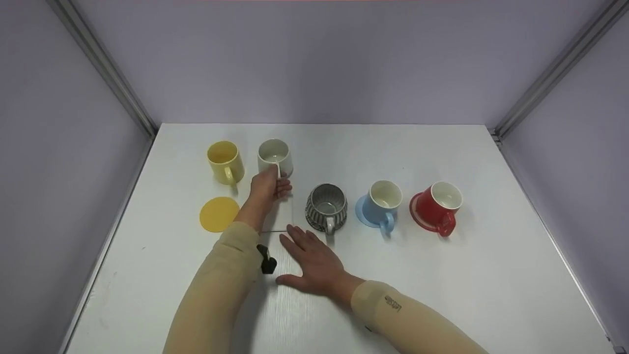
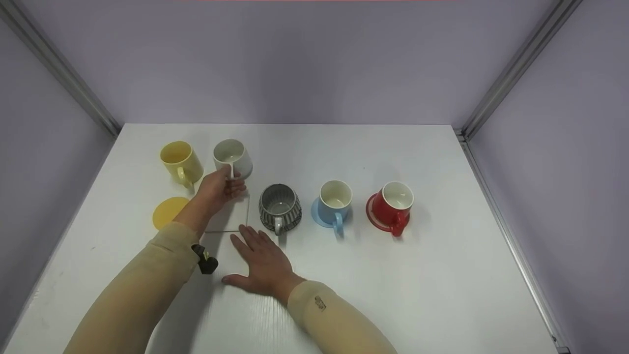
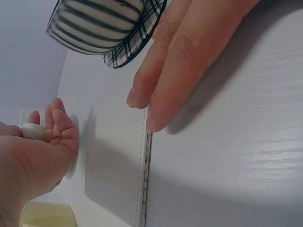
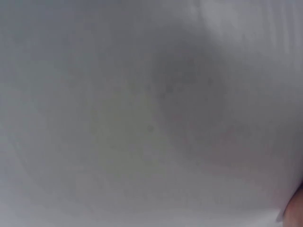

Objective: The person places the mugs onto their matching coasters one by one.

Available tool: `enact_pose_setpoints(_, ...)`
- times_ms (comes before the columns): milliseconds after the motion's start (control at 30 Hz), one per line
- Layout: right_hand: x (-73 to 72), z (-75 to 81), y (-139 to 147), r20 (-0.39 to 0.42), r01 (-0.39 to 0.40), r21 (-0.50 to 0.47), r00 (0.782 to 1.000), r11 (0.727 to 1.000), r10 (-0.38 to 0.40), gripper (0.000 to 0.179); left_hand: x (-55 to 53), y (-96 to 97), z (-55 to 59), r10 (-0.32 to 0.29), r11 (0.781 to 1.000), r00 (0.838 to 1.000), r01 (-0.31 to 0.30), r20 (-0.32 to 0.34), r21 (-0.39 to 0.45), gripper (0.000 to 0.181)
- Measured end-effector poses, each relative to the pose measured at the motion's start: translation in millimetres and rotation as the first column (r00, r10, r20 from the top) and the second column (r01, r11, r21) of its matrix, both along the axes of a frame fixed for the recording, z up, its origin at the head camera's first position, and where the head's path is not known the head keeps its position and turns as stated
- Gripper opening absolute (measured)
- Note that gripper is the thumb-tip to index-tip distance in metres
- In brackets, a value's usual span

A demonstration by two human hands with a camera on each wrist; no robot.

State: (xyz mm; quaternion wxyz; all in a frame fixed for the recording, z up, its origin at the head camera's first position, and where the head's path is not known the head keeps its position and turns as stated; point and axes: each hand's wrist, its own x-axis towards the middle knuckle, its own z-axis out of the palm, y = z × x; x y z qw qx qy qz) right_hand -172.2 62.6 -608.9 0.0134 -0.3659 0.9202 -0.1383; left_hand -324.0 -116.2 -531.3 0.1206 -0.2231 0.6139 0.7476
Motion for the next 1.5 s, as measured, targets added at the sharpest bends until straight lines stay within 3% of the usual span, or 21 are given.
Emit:
enact_pose_setpoints(1200, 1.7, -0.6, -0.3, -0.019, -0.001, -0.007, 1.000, 1.000, 0.001, 0.098, -2.4, -5.1, -4.1, -0.043, 0.997, 0.999, 0.042, -0.017, -0.060, 0.047)
enact_pose_setpoints(1500, 4.1, -0.3, 1.9, 0.025, 0.020, 0.014, 0.999, 1.000, -0.020, 0.104, 3.1, -3.5, -5.6, -0.034, 0.997, 0.998, 0.030, -0.059, -0.073, 0.045)
